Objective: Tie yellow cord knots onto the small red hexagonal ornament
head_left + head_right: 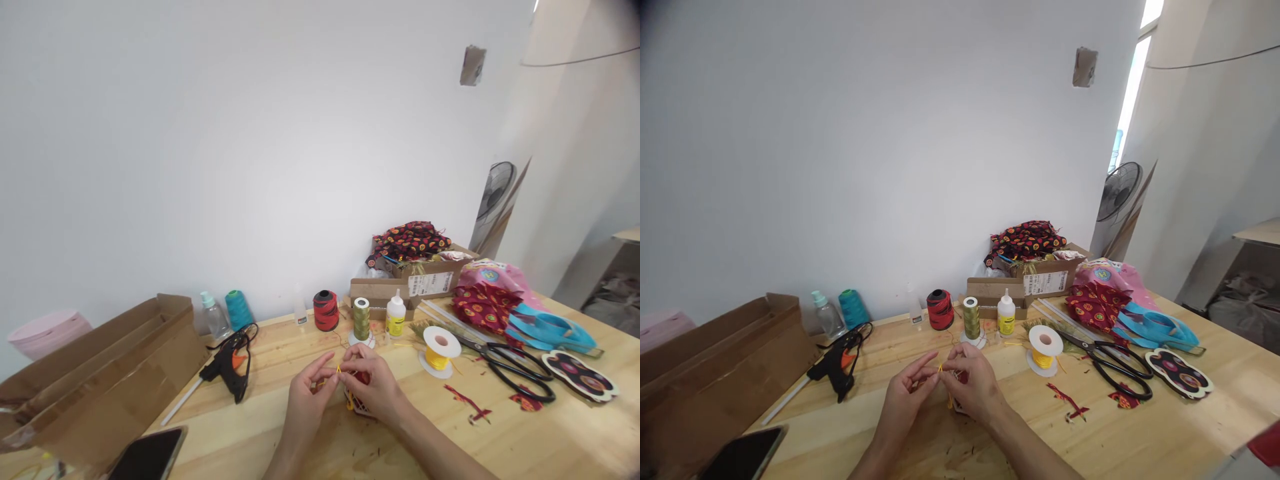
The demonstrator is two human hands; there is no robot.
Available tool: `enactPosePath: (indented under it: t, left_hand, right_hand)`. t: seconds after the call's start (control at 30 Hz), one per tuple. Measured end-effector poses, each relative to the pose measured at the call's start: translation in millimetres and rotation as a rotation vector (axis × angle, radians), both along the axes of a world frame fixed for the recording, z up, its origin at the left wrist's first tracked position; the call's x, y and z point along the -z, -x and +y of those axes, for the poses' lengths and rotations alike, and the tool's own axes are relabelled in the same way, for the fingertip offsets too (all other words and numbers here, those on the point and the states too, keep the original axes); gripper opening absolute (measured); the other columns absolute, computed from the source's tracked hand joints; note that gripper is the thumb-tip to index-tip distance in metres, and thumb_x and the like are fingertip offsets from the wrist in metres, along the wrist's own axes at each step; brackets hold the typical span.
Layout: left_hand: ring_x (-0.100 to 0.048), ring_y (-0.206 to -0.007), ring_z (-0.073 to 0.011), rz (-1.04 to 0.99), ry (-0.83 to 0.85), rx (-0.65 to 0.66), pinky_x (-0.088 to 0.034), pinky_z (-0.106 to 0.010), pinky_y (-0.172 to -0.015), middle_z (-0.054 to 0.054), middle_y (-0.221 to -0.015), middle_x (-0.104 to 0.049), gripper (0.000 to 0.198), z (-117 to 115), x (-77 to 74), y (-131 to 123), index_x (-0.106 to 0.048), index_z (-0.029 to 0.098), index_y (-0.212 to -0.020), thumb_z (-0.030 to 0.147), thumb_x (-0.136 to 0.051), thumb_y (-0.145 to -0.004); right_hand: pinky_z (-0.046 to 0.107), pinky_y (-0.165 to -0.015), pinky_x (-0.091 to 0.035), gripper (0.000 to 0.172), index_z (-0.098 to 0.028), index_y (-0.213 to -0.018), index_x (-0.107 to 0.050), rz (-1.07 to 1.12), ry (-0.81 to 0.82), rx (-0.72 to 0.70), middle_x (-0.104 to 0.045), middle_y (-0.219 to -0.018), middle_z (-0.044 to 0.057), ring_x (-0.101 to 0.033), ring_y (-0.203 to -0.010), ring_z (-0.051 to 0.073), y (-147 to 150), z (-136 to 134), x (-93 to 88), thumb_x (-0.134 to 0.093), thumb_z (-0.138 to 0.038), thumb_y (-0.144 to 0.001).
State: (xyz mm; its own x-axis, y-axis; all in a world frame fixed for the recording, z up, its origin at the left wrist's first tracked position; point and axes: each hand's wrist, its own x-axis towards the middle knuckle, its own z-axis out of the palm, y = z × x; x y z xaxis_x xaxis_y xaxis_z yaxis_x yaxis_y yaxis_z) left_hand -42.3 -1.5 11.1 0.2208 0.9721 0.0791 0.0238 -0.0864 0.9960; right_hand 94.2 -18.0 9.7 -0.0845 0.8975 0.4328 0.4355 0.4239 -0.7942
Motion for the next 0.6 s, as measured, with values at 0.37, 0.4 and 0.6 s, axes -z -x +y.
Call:
enactPosePath:
  t: [0.37,0.4,0.6]
  left_hand:
    - [-0.059,-0.064,-0.0158,-0.131,0.121,0.041,-0.043,-0.025,-0.066,-0.003,-0.063,-0.068,0.050,1.9,3.4,-2.0,-0.052,0.010,-0.101,0.027,-0.064,-0.055]
    - [-0.059,-0.065,-0.0160,-0.137,0.130,0.039,-0.043,-0.025,-0.066,-0.003,-0.064,-0.068,0.048,1.8,2.5,-1.7,-0.054,0.011,-0.098,0.027,-0.064,-0.054]
    - [-0.060,-0.062,-0.0163,-0.147,0.158,0.006,-0.045,-0.026,-0.064,-0.004,-0.062,-0.068,0.032,2.9,0.8,-0.2,-0.061,0.012,-0.082,0.024,-0.065,-0.053]
  right_hand:
    - [0.018,-0.046,-0.033,0.006,-0.016,-0.059,-0.056,0.283,0.122,-0.014,-0.043,-0.071,0.000,-0.043,-0.063,0.011,1.3,2.0,-1.0,-0.051,-0.013,-0.062]
    - [0.019,-0.049,-0.034,0.004,-0.016,-0.058,-0.056,0.335,0.149,-0.033,-0.044,-0.071,0.000,-0.044,-0.064,0.012,0.7,2.7,-1.7,-0.053,-0.015,-0.061]
    - [0.020,-0.050,-0.033,0.008,-0.015,-0.056,-0.055,0.601,0.299,-0.121,-0.046,-0.068,-0.001,-0.042,-0.056,0.009,-3.0,3.8,-6.2,-0.056,-0.021,-0.061]
